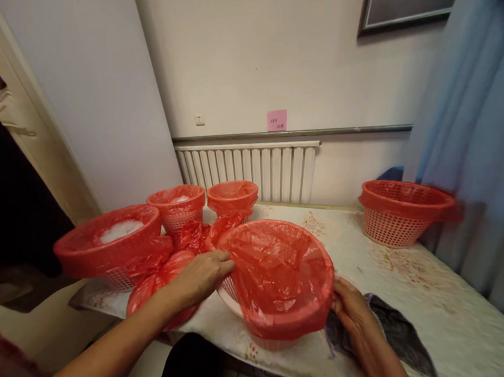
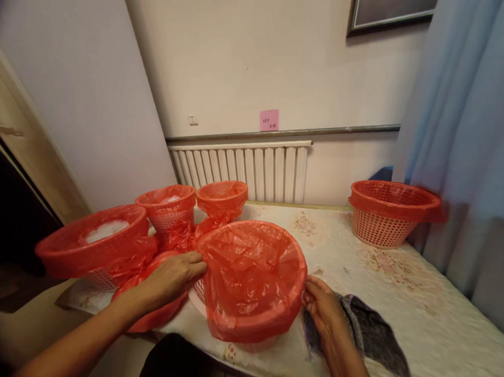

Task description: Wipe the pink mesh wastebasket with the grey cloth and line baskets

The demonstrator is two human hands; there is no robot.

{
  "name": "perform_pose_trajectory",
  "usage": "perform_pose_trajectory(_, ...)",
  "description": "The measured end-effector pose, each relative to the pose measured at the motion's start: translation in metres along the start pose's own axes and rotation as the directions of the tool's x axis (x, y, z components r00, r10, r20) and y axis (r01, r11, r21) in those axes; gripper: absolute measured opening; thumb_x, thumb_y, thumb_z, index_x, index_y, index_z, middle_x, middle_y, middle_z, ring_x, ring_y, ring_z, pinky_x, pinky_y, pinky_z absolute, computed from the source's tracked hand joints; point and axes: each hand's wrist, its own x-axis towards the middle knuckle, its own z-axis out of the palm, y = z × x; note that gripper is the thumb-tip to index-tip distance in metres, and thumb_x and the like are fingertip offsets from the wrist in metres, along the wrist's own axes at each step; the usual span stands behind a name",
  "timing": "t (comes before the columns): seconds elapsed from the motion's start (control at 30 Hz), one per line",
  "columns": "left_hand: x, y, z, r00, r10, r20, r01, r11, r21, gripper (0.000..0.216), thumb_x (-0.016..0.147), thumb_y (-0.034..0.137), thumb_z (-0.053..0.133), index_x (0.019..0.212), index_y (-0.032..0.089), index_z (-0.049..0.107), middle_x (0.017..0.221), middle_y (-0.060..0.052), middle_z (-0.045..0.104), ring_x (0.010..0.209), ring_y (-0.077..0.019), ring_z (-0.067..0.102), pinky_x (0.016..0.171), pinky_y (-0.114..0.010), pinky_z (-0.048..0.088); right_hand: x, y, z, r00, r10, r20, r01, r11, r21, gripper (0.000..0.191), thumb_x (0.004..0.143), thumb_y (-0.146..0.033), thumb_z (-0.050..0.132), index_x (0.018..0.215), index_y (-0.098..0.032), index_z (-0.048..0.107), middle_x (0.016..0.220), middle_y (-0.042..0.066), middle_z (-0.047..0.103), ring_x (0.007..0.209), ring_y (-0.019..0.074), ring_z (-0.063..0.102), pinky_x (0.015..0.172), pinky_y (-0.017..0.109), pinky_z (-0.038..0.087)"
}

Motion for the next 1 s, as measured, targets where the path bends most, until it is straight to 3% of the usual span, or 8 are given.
perform_pose_trajectory(0.1, -0.008, 0.001, 0.001, 0.996, 0.061, 0.07, -0.068, 0.992, 0.103, 0.025, 0.093, 0.014, 0.04, 0.075, 0.02, 0.057, 0.081, 0.0, 0.058, 0.065, -0.0128, 0.053, 0.059, -0.024, 0.039, -0.019, -0.017, 0.016, 0.943, -0.29, -0.165, 0.239, 0.932, -0.274, 0.031, 0.069, -0.037, 0.071, 0.094, -0.02, 0.065, 0.074, 0.0, 0.068, 0.054, 0.0134, 0.055, 0.049, 0.024, 0.043)
perform_pose_trajectory(0.17, -0.016, 0.0, 0.004, 0.998, 0.059, 0.005, -0.059, 0.993, 0.099, 0.023, 0.093, 0.013, 0.039, 0.082, 0.02, 0.058, 0.091, -0.002, 0.06, 0.071, -0.0127, 0.056, 0.063, -0.024, 0.044, -0.036, -0.028, 0.027, 0.771, -0.611, -0.182, 0.432, 0.71, -0.556, 0.029, 0.078, -0.032, 0.061, 0.104, -0.019, 0.064, 0.091, 0.004, 0.069, 0.068, 0.0165, 0.061, 0.061, 0.028, 0.048)
perform_pose_trajectory(0.27, -0.03, -0.002, 0.009, 0.99, 0.068, -0.124, -0.056, 0.994, 0.097, 0.021, 0.094, 0.012, 0.039, 0.091, 0.019, 0.058, 0.108, -0.006, 0.062, 0.085, -0.0146, 0.062, 0.073, -0.026, 0.05, -0.057, -0.035, 0.036, 0.462, -0.869, 0.179, 0.66, 0.202, -0.724, 0.03, 0.084, -0.018, 0.05, 0.111, -0.019, 0.063, 0.108, 0.009, 0.066, 0.097, 0.022, 0.063, 0.087, 0.038, 0.05)
perform_pose_trajectory(0.33, -0.04, -0.005, 0.015, 0.974, 0.096, -0.203, -0.071, 0.99, 0.124, 0.019, 0.093, 0.011, 0.041, 0.095, 0.019, 0.059, 0.111, -0.007, 0.064, 0.091, -0.0161, 0.064, 0.077, -0.027, 0.052, -0.063, -0.034, 0.039, 0.364, -0.815, 0.451, 0.768, -0.011, -0.64, 0.038, 0.084, -0.009, 0.043, 0.115, -0.021, 0.062, 0.115, 0.009, 0.064, 0.109, 0.0221, 0.06, 0.095, 0.041, 0.048)
perform_pose_trajectory(0.43, -0.057, -0.011, 0.029, 0.95, 0.109, -0.291, -0.067, 0.986, 0.152, 0.019, 0.093, 0.01, 0.044, 0.099, 0.019, 0.059, 0.105, -0.008, 0.067, 0.093, -0.0172, 0.065, 0.079, -0.027, 0.054, -0.063, -0.026, 0.039, 0.337, -0.723, 0.603, 0.81, -0.103, -0.577, 0.047, 0.082, -0.003, 0.038, 0.117, -0.022, 0.061, 0.118, 0.009, 0.063, 0.11, 0.0204, 0.06, 0.092, 0.04, 0.051)
perform_pose_trajectory(0.63, -0.082, -0.014, 0.064, 0.948, 0.023, -0.319, 0.012, 0.994, 0.107, 0.021, 0.094, 0.009, 0.042, 0.096, 0.019, 0.061, 0.103, -0.01, 0.067, 0.093, -0.0186, 0.066, 0.081, -0.029, 0.055, -0.054, -0.02, 0.037, 0.329, -0.747, 0.578, 0.799, -0.106, -0.592, 0.047, 0.079, -0.002, 0.037, 0.113, -0.022, 0.062, 0.112, 0.008, 0.065, 0.106, 0.0206, 0.062, 0.09, 0.04, 0.053)
perform_pose_trajectory(0.77, -0.077, -0.006, 0.081, 0.952, -0.121, -0.281, 0.103, 0.992, -0.078, 0.02, 0.094, 0.014, 0.042, 0.092, 0.019, 0.062, 0.092, -0.007, 0.067, 0.082, -0.0177, 0.066, 0.072, -0.029, 0.056, -0.053, -0.018, 0.036, 0.336, -0.756, 0.561, 0.795, -0.091, -0.599, 0.046, 0.079, -0.003, 0.038, 0.112, -0.022, 0.063, 0.111, 0.008, 0.066, 0.105, 0.0217, 0.063, 0.09, 0.042, 0.053)
perform_pose_trajectory(1.0, -0.059, -0.004, 0.106, 0.929, -0.278, -0.245, 0.18, 0.916, -0.359, 0.023, 0.089, 0.017, 0.048, 0.102, 0.019, 0.066, 0.106, -0.012, 0.07, 0.099, -0.0253, 0.066, 0.087, -0.041, 0.056, -0.051, -0.016, 0.035, 0.345, -0.755, 0.558, 0.792, -0.085, -0.605, 0.045, 0.08, -0.002, 0.038, 0.112, -0.022, 0.062, 0.112, 0.009, 0.065, 0.107, 0.0216, 0.062, 0.092, 0.044, 0.052)
